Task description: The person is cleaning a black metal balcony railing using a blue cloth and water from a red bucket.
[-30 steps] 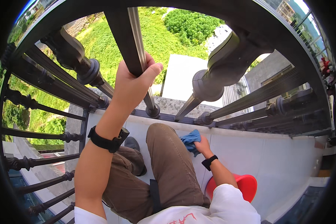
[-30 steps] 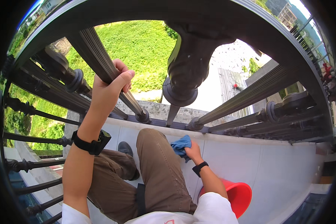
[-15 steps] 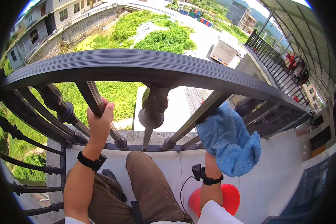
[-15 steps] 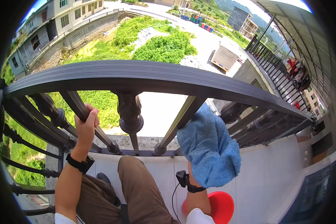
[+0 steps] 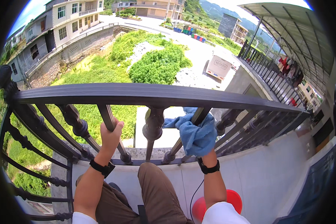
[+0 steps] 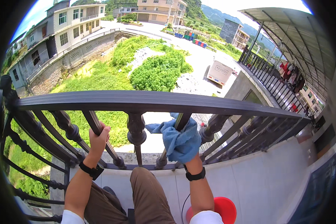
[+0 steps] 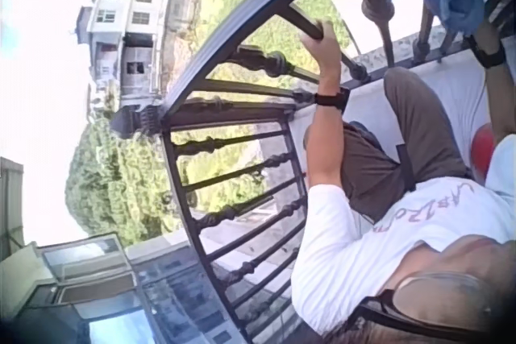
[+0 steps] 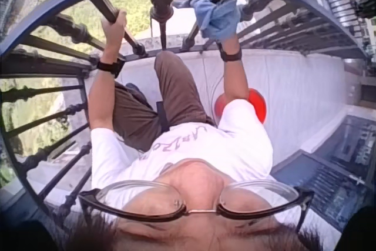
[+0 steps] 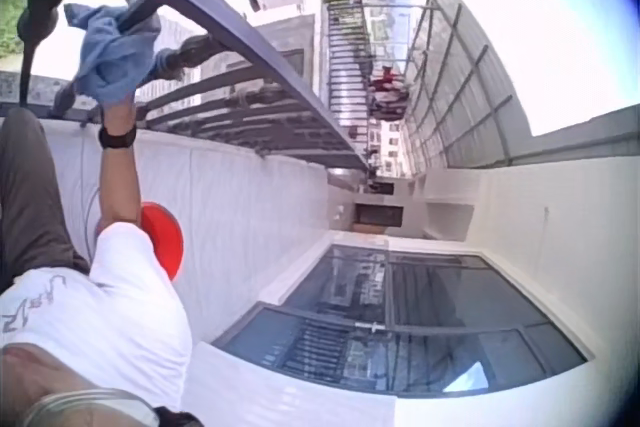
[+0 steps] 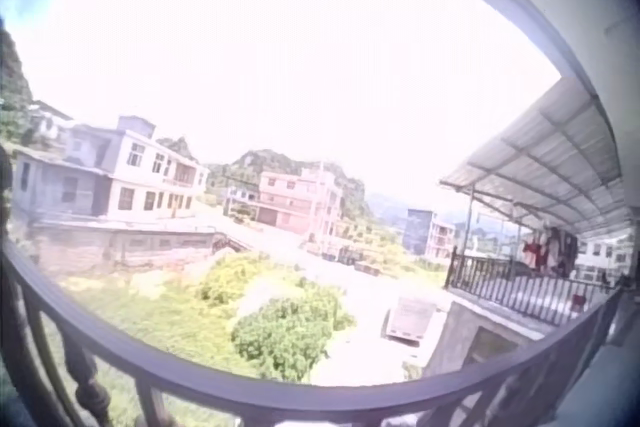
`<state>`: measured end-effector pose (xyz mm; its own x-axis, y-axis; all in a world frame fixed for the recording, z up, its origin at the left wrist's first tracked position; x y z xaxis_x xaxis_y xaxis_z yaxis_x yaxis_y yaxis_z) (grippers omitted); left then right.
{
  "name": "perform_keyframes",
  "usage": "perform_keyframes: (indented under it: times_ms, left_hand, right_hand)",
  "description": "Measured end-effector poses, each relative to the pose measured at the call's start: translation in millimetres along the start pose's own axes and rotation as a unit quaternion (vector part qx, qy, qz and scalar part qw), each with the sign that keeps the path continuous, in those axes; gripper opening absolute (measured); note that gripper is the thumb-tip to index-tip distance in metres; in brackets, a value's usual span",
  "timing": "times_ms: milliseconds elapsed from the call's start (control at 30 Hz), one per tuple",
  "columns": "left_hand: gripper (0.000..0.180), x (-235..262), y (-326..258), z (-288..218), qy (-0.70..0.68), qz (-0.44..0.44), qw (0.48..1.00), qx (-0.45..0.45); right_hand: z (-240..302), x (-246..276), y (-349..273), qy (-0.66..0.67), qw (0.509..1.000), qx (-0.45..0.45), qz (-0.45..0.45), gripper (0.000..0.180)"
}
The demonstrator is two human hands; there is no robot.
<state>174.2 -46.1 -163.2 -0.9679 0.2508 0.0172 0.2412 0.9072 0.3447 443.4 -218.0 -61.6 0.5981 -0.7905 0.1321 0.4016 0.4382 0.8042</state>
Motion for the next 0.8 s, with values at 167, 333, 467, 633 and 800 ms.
perform_keyframes:
  times_ms: [167,333,467,633,800]
  left_hand:
    - [0.024,4.4,0.2,1.7,0.018,-0.024,1.000,0.006]
    - [0.023,-26.8,-0.5,7.5,-0.014,-0.004,1.000,0.006]
    - [0.022,20.7,11.5,31.4,-0.039,-0.045,0.998,-0.035]
    - [0.018,1.4,7.3,4.3,-0.029,0.015,0.999,0.002]
    - [0.019,10.0,10.9,3.1,-0.022,0.011,1.000,-0.004]
  right_hand:
    - [23.3,15.1,-9.3,-0.037,0.998,0.041,-0.012,0.060]
    - [128.0,32.1,49.8,-0.170,0.933,0.315,0.038,0.064]
    - [134.9,-70.1,76.7,-0.195,0.891,0.272,0.308,0.059]
    - [94.4,-73.0,90.3,-0.215,0.881,0.144,0.397,0.051]
    - [61.0,-8.2,119.0,-0.178,0.849,0.074,0.493,0.059]
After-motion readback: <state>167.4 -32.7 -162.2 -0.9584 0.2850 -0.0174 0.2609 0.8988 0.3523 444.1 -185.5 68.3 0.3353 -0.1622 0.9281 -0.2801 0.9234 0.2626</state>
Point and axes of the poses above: each hand's wrist, its own y-axis towards the middle knuckle, its own x-axis out of the back of the hand, z = x × y, the point moved 4 cm from there along y, towards the middle knuckle, and after that the axes turned 10 degrees about y, right-handed, at the moved point
